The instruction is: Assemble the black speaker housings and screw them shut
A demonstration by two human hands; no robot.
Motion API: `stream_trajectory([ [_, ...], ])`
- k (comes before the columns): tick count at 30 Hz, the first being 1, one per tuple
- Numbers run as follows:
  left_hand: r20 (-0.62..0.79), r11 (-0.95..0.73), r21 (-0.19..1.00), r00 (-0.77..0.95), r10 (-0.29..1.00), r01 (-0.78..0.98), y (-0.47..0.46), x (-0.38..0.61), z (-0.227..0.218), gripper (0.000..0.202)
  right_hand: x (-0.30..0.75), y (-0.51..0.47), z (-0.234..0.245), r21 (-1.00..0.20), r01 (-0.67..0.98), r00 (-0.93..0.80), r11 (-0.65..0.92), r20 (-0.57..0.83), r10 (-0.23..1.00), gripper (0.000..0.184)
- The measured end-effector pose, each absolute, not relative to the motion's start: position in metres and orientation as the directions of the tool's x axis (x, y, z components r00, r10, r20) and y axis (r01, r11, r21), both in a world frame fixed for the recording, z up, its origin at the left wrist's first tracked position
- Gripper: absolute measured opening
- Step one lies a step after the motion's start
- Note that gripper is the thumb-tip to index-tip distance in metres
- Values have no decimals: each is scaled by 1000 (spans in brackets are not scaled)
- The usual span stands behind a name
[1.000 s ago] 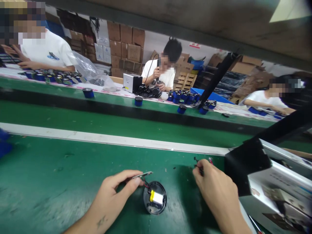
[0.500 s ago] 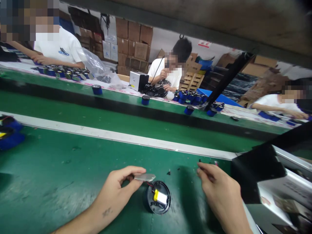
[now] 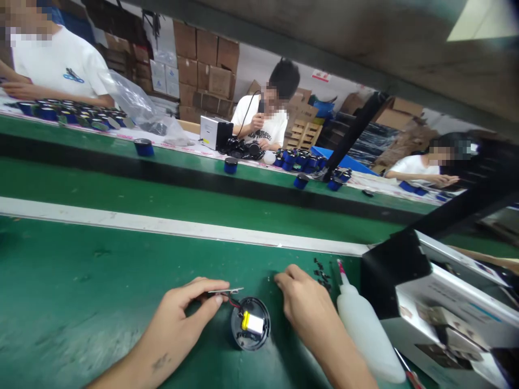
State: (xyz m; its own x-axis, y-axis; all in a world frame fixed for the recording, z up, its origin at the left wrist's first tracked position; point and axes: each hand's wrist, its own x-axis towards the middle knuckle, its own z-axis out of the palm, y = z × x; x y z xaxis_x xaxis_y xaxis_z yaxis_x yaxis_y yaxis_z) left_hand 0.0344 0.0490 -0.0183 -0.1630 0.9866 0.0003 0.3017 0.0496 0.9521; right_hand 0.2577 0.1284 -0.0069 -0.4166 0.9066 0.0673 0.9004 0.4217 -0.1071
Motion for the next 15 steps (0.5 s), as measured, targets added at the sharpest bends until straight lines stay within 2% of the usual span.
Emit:
stream_trajectory([
  [3,30,20,958,-169,985,286,48,38,-15,23,280,131,-5,-53,965,-251,258,118,961,34],
  [5,64,-22,968,-160,985,250,47,39,-14,24,287,131,2,-80,974,-195,211,172,966,30],
  [6,75,-42,975,-147,986,217,46,39,-14,25,285,129,7,-131,967,-188,218,206,960,27],
  [8,59,-48,992,-95,994,113,43,38,-15,28,269,121,22,-368,888,-191,276,250,949,25],
  [9,33,-30,998,-60,998,47,41,36,-16,31,256,116,30,-588,747,-207,310,238,949,23],
  [10,4,-4,1000,-21,1000,-21,40,34,-18,37,241,112,38,-791,540,-227,287,192,955,23],
  [11,-21,23,996,22,1000,-84,39,31,-18,41,226,108,44,-910,361,-269,204,108,957,19],
  [12,-32,38,991,46,998,-129,38,30,-19,43,212,107,49,-967,231,-330,106,25,943,16],
  [13,-39,44,988,37,999,-151,39,28,-18,41,200,107,53,-986,167,-394,20,-48,918,15],
  [15,-40,36,992,-31,999,-124,40,29,-16,35,184,111,54,-988,138,-476,-75,-132,869,17],
])
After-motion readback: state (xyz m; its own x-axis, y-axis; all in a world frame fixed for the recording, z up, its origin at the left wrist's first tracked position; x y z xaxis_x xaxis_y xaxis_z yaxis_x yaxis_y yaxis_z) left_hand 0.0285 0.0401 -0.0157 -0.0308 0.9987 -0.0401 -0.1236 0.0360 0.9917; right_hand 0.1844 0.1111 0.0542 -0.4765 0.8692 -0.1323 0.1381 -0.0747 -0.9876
